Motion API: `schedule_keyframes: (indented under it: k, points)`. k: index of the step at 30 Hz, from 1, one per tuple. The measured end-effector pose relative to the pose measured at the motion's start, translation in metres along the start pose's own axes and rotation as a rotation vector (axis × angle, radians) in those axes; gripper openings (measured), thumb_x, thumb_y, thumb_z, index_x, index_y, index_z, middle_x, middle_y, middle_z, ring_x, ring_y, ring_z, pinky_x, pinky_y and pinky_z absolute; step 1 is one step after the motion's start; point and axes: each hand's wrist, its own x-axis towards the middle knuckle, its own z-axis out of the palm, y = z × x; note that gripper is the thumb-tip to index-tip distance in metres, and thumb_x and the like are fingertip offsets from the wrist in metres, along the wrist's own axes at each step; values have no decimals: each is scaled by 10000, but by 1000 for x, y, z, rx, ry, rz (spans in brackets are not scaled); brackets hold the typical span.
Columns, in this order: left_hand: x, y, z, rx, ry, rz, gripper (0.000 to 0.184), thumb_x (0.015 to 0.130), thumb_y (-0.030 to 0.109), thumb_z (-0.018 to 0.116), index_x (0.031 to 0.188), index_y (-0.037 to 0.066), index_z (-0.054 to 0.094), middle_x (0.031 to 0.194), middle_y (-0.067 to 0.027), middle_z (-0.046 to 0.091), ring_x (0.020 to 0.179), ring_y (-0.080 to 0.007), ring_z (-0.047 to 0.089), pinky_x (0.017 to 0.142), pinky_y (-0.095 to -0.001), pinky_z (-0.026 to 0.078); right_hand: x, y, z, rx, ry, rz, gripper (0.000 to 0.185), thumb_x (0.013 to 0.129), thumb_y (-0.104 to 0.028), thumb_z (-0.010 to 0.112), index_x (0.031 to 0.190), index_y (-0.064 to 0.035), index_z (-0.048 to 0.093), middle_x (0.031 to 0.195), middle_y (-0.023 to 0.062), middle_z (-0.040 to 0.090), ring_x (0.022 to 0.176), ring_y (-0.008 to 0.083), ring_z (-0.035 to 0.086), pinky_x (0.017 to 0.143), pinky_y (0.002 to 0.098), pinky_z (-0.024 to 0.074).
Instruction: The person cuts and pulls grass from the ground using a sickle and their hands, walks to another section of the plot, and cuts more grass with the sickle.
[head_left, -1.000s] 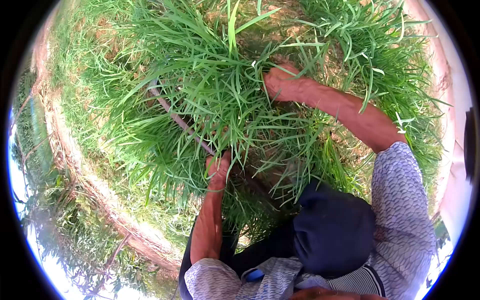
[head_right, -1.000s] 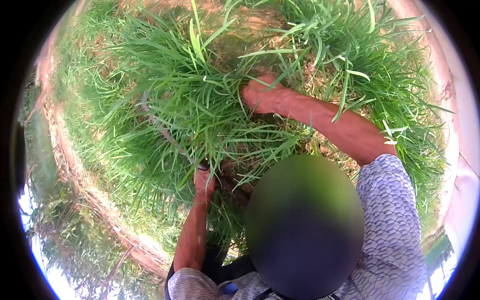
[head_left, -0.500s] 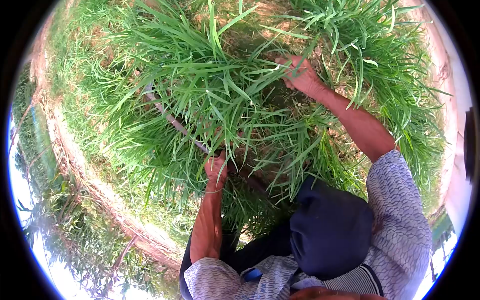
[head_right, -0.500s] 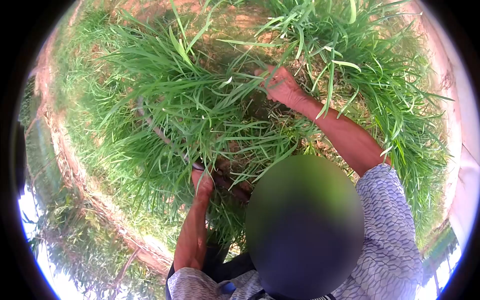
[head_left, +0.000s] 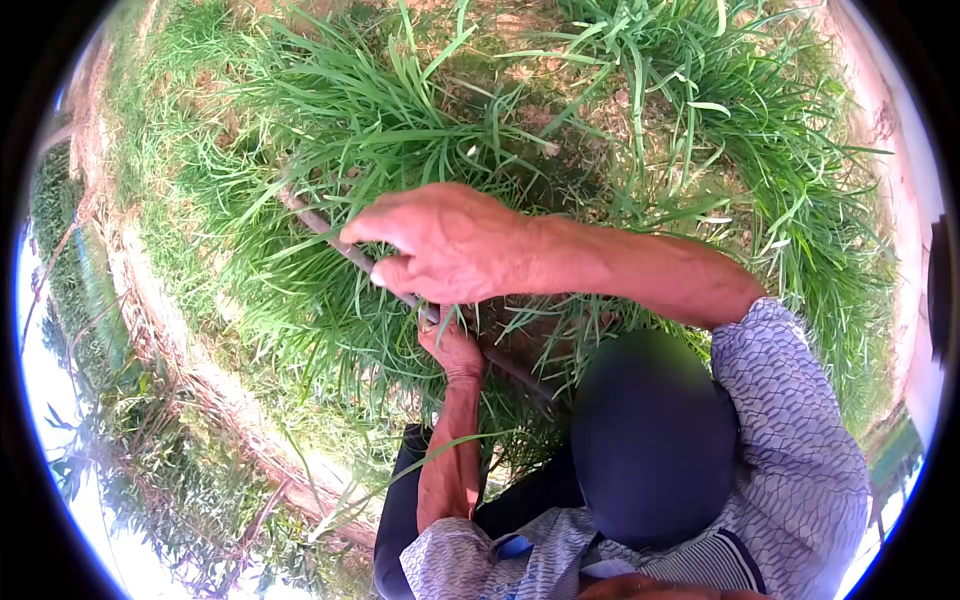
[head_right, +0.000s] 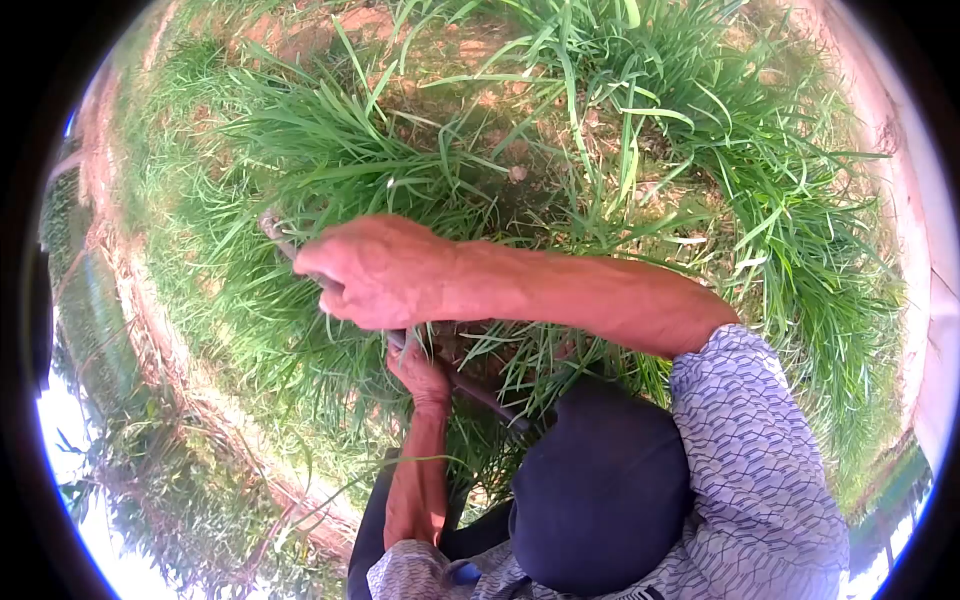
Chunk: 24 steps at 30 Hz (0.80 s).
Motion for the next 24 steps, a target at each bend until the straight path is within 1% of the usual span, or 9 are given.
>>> schedule_keyframes:
  k: [1, 3, 5, 6, 8, 12, 15, 20, 24]
  points:
    - [-13, 18, 12, 8, 80, 108, 356, 858, 357, 651, 935, 22, 557, 984, -66, 528, 910, -129, 505, 757, -311, 446, 4, 21, 1, -64, 208, 127, 406, 886, -204, 591, 1200, 44, 522, 845, 94, 625, 612, 140, 592, 565, 266, 530]
    - [-32, 42, 32, 17, 198, 375, 358, 843, 329, 661, 895, 18, 490, 792, -33, 483, 667, -124, 457, 618, -284, 404, -24, 19, -28, 69, 331, 281, 293, 872, -183, 554, 1056, 41, 593, 779, 111, 641, 607, 152, 590, 534, 329, 518]
    - [-44, 68, 45, -184, 131, 627, 348, 834, 321, 667, 867, 23, 490, 753, -40, 490, 590, -120, 427, 558, -270, 362, -40, 4, -40, 105, 226, 263, 411, 907, -315, 553, 1090, 52, 578, 908, 178, 666, 732, 228, 647, 647, 355, 530]
    - [-44, 85, 44, -104, -46, 881, 351, 834, 304, 667, 915, 20, 477, 761, -47, 491, 636, -137, 485, 612, -290, 445, -43, -4, -40, 103, 223, 156, 472, 911, -374, 558, 1107, 56, 571, 938, 194, 666, 769, 257, 657, 684, 366, 530]
    - [-67, 109, 61, -331, -440, 699, 418, 831, 309, 665, 1072, 18, 487, 881, -78, 540, 759, -183, 548, 684, -336, 472, -56, -31, -45, 225, 158, 44, 639, 869, -542, 549, 1157, 28, 563, 884, 188, 659, 822, 295, 647, 719, 412, 507]
    - [-85, 153, 133, 68, -754, 1237, 384, 813, 291, 640, 1057, 17, 530, 962, -115, 547, 843, -232, 551, 758, -376, 444, -79, -86, -80, -442, 438, 22, 563, 767, -352, 739, 1187, -20, 566, 931, 139, 638, 855, 255, 635, 751, 350, 508]
    - [-93, 161, 183, 336, -797, 1567, 365, 799, 278, 621, 1046, 16, 562, 1022, -143, 552, 906, -268, 552, 814, -406, 422, -117, -77, -91, -334, 730, 56, 467, 781, -241, 745, 1144, 2, 578, 917, 76, 624, 854, 179, 607, 771, 309, 486]
    - [-48, 140, 179, 956, -504, 1483, 203, 806, 178, 602, 957, 44, 609, 909, -123, 610, 916, -285, 588, 836, -422, 431, -222, -43, -84, -13, 685, 336, 370, 812, -230, 728, 1055, 21, 609, 867, 43, 592, 776, 106, 529, 684, 257, 434]
    - [12, 120, 143, 1251, -285, 1188, 211, 885, 197, 537, 1025, 50, 598, 1073, -167, 594, 966, -332, 592, 830, -451, 461, -283, -20, -34, 357, 675, 581, 397, 839, -364, 682, 964, 3, 601, 698, -14, 517, 597, 62, 468, 536, 220, 382]
